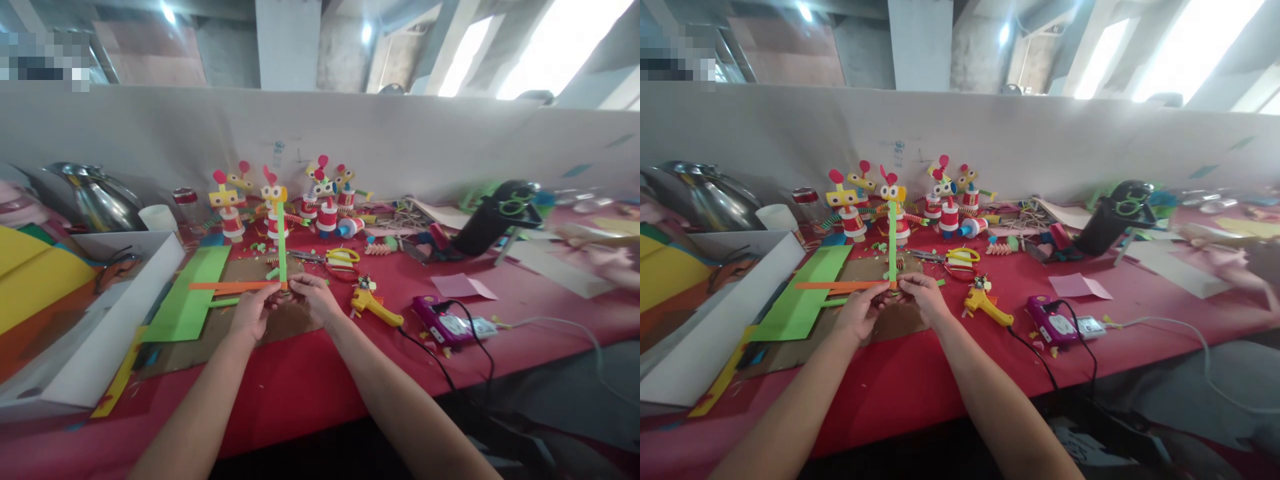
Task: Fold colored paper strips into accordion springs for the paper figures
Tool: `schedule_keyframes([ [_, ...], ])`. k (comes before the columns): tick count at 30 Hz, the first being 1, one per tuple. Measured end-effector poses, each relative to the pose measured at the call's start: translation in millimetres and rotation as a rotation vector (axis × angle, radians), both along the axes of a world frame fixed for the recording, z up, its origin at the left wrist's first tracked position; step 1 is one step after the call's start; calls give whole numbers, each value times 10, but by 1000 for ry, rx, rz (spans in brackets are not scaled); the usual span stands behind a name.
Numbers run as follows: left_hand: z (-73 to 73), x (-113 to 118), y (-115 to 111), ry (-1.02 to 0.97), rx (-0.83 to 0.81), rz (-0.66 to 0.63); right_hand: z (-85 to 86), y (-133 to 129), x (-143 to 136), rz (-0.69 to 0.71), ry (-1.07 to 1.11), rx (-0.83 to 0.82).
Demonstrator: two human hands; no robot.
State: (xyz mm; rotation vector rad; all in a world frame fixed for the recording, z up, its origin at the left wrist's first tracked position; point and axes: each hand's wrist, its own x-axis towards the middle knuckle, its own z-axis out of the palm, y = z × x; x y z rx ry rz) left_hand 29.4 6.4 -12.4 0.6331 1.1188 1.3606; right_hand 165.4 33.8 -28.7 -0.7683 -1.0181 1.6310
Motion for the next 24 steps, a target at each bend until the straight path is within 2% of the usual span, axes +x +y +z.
schedule_keyframes([
  [6,-5,-40,15,-2,-13,57,28,-20,12,-30,-172,238],
  [10,-19,-47,18,6,-25,101,5,-31,-26,-47,-188,265],
  [15,-24,-29,6,24,-47,91,-72,-27,-70,-101,-252,375],
  [20,3,-19,-4,-3,-71,101,-94,-27,-96,-118,-265,352],
  [24,6,-16,-6,-74,-74,43,-93,-28,-91,-143,-287,348],
])
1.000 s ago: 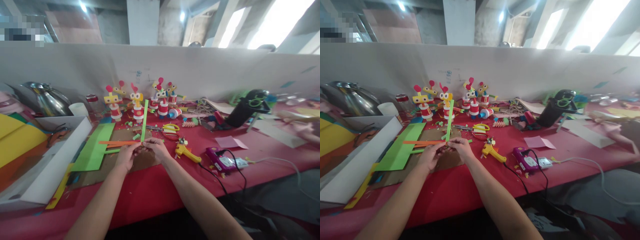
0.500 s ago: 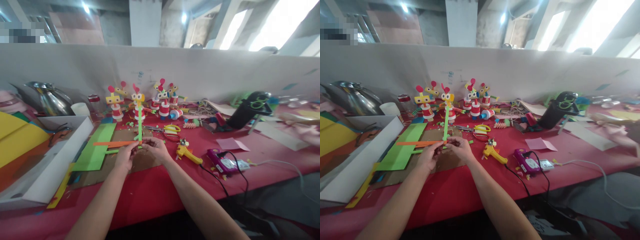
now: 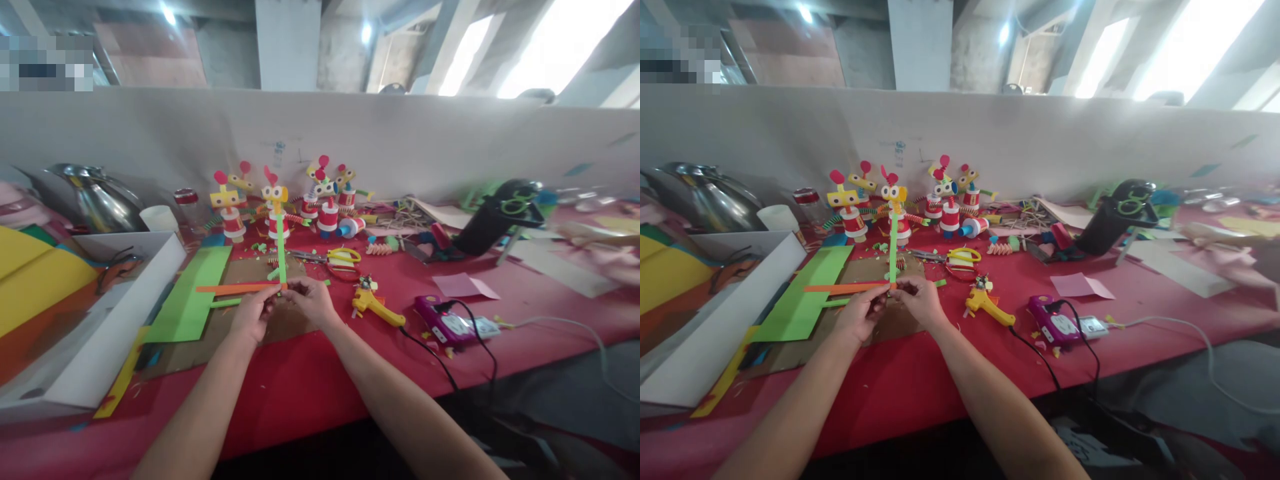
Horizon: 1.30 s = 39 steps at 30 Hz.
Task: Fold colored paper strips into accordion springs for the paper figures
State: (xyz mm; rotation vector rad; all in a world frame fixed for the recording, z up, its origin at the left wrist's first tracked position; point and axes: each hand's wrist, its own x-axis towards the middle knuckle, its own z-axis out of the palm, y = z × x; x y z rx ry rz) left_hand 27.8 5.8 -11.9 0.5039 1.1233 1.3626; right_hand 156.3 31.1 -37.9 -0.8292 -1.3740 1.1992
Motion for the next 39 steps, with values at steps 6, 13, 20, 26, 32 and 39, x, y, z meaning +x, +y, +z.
schedule_keyframes([
  [6,-2,9,3,-11,-6,6,39,-16,-3,-2,39,6],
  [13,-27,29,-8,128,63,57,78,-15,21,120,244,-196],
  [20,2,-26,35,-176,-44,-31,129,-18,74,191,410,-357],
  [26,37,-27,31,-266,-25,-103,121,-25,77,195,368,-318],
  [32,-37,41,0,111,144,1,107,-15,68,133,219,-202],
  [39,-26,48,-55,351,233,-5,104,-13,56,19,194,-184],
])
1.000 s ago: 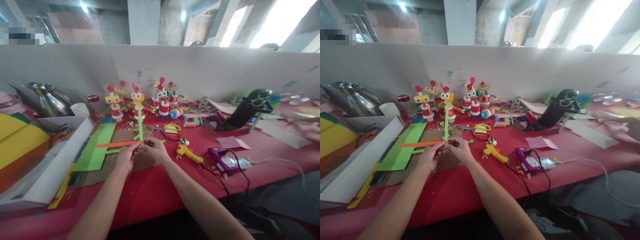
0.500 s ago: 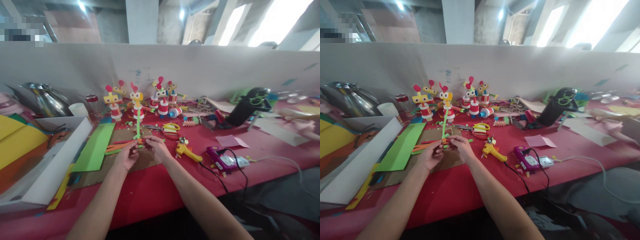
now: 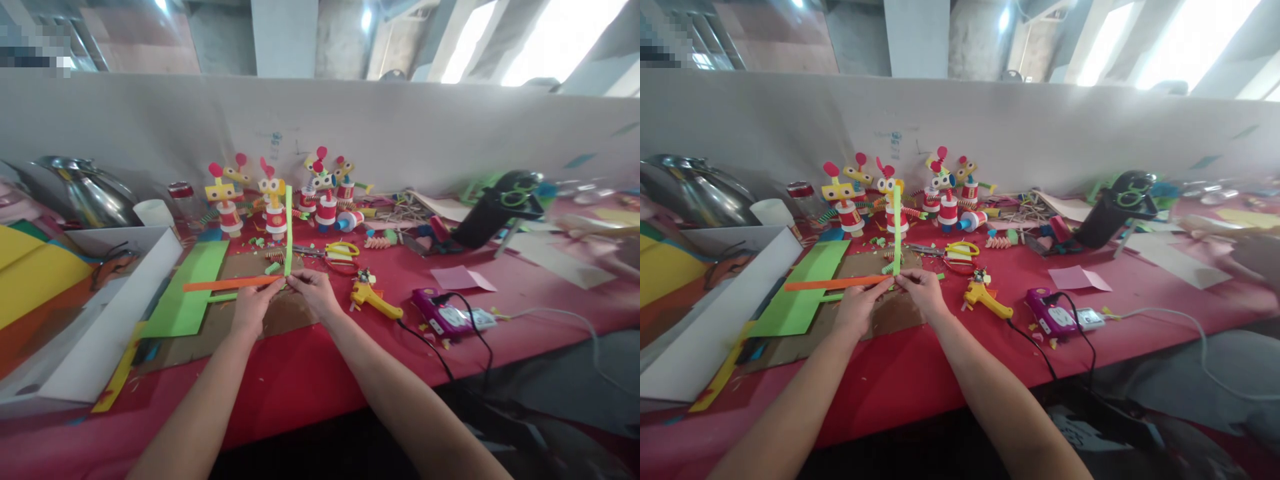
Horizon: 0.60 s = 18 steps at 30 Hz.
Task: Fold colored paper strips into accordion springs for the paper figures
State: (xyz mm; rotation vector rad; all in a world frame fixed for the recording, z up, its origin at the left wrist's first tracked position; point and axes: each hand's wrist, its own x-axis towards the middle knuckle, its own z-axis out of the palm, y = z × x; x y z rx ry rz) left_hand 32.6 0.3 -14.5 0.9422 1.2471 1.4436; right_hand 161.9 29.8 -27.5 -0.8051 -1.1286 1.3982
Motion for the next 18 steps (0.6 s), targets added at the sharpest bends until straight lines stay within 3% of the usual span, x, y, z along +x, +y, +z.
schedule_keyframes([
  [6,128,25,-72,179,275,35,-34,-18,-43,-71,128,7],
  [13,115,-11,-157,301,451,75,3,-52,-14,109,223,144],
  [18,143,-25,-221,370,486,76,19,-65,-12,133,241,166],
])
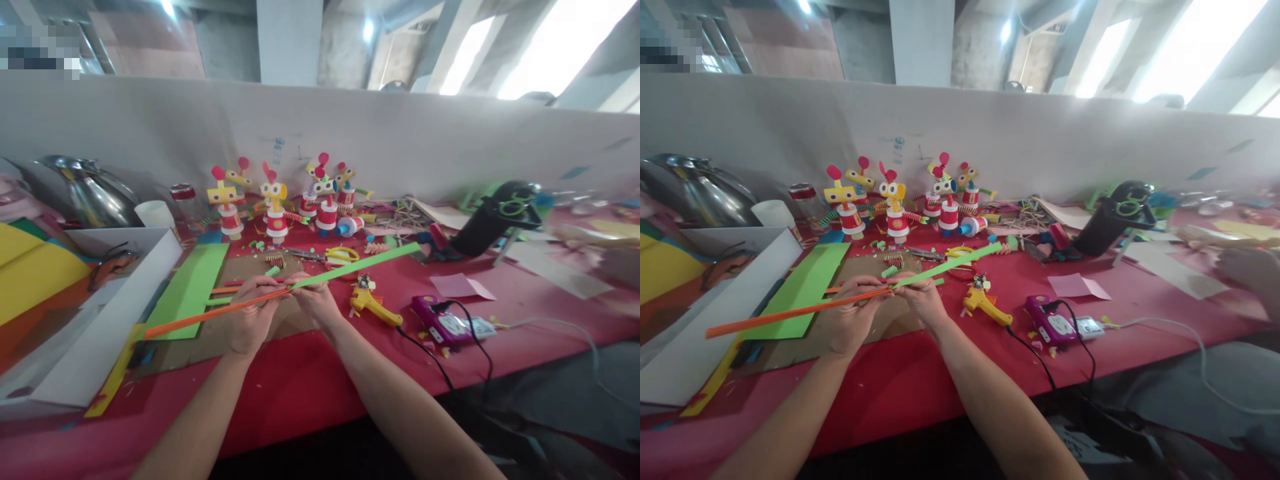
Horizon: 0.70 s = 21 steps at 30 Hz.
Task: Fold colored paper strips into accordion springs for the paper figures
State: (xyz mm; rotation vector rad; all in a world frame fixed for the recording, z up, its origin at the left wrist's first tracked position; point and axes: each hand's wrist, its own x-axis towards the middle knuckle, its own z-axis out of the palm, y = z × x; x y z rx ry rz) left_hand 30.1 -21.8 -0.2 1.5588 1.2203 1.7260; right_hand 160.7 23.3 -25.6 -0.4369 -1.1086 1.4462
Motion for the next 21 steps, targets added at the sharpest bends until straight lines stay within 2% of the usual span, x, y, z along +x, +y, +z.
schedule_keyframes([
  [5,-49,50,73,-85,-157,95,-18,15,-21,-85,-57,-113],
  [7,-88,68,130,-194,-304,53,-18,20,-21,-137,-110,-142],
  [9,-115,75,178,-349,-453,-57,-11,23,-17,-177,-168,-177],
  [12,-120,69,213,-520,-544,-181,0,29,-6,-177,-225,-231],
  [17,-100,36,221,-569,-619,-159,-27,60,17,-115,-284,-304],
  [21,-88,14,231,-617,-695,-172,-85,87,30,-96,-348,-298],
])
